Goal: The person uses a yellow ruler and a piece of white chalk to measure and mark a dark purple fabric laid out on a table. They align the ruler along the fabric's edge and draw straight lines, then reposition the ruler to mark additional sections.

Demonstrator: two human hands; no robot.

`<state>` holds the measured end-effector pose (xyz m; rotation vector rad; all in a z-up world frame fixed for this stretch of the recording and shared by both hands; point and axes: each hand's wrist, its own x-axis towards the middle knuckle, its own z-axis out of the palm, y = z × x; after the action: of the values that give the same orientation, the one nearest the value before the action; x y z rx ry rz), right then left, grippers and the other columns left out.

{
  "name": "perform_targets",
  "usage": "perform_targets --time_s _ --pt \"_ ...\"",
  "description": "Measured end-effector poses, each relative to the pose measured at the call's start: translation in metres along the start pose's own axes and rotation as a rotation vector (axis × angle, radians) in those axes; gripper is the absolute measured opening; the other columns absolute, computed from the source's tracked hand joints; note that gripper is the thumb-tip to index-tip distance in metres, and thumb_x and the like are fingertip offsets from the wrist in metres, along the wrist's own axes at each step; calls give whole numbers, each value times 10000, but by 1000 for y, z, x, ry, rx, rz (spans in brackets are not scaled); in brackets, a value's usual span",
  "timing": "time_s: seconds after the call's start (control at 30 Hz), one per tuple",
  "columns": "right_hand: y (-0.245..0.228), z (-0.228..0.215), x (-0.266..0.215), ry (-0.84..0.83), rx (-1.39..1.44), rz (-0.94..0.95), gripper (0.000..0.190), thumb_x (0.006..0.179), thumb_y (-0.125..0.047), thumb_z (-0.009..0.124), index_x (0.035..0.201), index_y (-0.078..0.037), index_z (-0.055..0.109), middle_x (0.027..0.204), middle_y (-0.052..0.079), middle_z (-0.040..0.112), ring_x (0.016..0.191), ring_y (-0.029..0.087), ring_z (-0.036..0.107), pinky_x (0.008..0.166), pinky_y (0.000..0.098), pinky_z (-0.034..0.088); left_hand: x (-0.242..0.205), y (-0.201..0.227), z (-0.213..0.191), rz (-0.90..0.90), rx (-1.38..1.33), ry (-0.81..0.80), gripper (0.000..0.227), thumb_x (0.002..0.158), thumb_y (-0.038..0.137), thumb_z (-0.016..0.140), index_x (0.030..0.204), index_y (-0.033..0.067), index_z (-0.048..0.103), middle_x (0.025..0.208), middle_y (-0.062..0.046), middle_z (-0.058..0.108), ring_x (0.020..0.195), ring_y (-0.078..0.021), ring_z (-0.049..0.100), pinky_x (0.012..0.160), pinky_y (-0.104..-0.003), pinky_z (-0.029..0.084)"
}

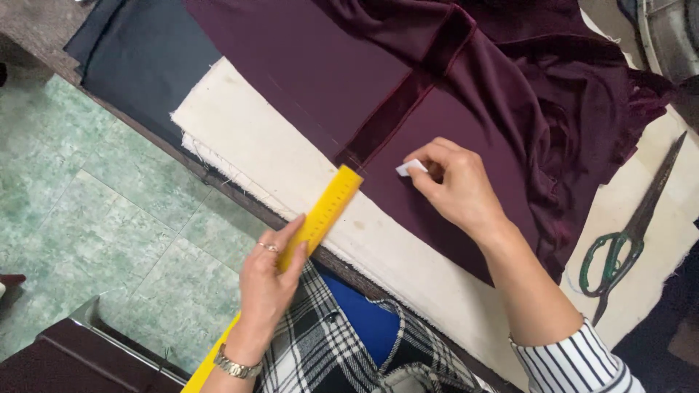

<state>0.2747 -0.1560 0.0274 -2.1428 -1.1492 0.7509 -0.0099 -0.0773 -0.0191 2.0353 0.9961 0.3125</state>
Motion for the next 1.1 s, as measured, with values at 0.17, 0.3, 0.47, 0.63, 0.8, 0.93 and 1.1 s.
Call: perform_targets --time_s 0.17,0.3,0.47,0.63,0.8,0.93,1.1 --pt "5 19 4 25 65 -98 89 822 -36 650 879 -68 711 743 45 603 636 156 549 589 287 455 0 12 8 -40 28 -34 412 895 217 616 1307 243 604 791 -38 563 674 -248 576 581 -379 477" --pt "12 28 8 10 125 -125 132 782 11 676 902 -21 722 699 98 598 634 196 590 573 310 505 2 13 9 -89 -36 -32 407 857 185 655 1256 270 656 774 -85 598 683 -317 621 629 -391 503" --pt "11 28 4 9 126 -115 124 778 3 682 890 -30 720 704 89 596 636 195 596 573 313 508 0 12 8 -99 -16 -39 410 852 200 662 1251 294 660 757 -67 596 673 -304 625 620 -381 505" --pt "10 30 5 -4 127 -114 100 785 -9 678 876 -32 715 702 88 590 638 198 598 576 324 506 1 11 6 -94 -15 -52 408 846 194 669 1242 292 667 741 -69 591 650 -301 615 609 -381 502" --pt "4 32 7 -34 97 -128 81 792 -10 660 863 -16 698 701 115 582 607 226 599 549 340 503 5 16 3 -127 5 -80 399 849 193 662 1237 285 669 737 -86 584 650 -329 606 606 -406 501" --pt "-2 34 13 -31 49 -145 71 814 -29 643 851 -30 704 696 99 588 601 217 607 539 334 501 6 31 -2 -169 39 -98 391 848 201 657 1229 283 673 746 -95 597 659 -340 617 600 -420 501" --pt "-3 11 -5 -235 -150 -21 60 748 -75 659 728 -26 688 611 107 564 547 279 584 531 400 464 0 21 5 -135 33 -66 396 857 203 652 1240 302 667 743 -62 594 645 -307 615 610 -398 505"
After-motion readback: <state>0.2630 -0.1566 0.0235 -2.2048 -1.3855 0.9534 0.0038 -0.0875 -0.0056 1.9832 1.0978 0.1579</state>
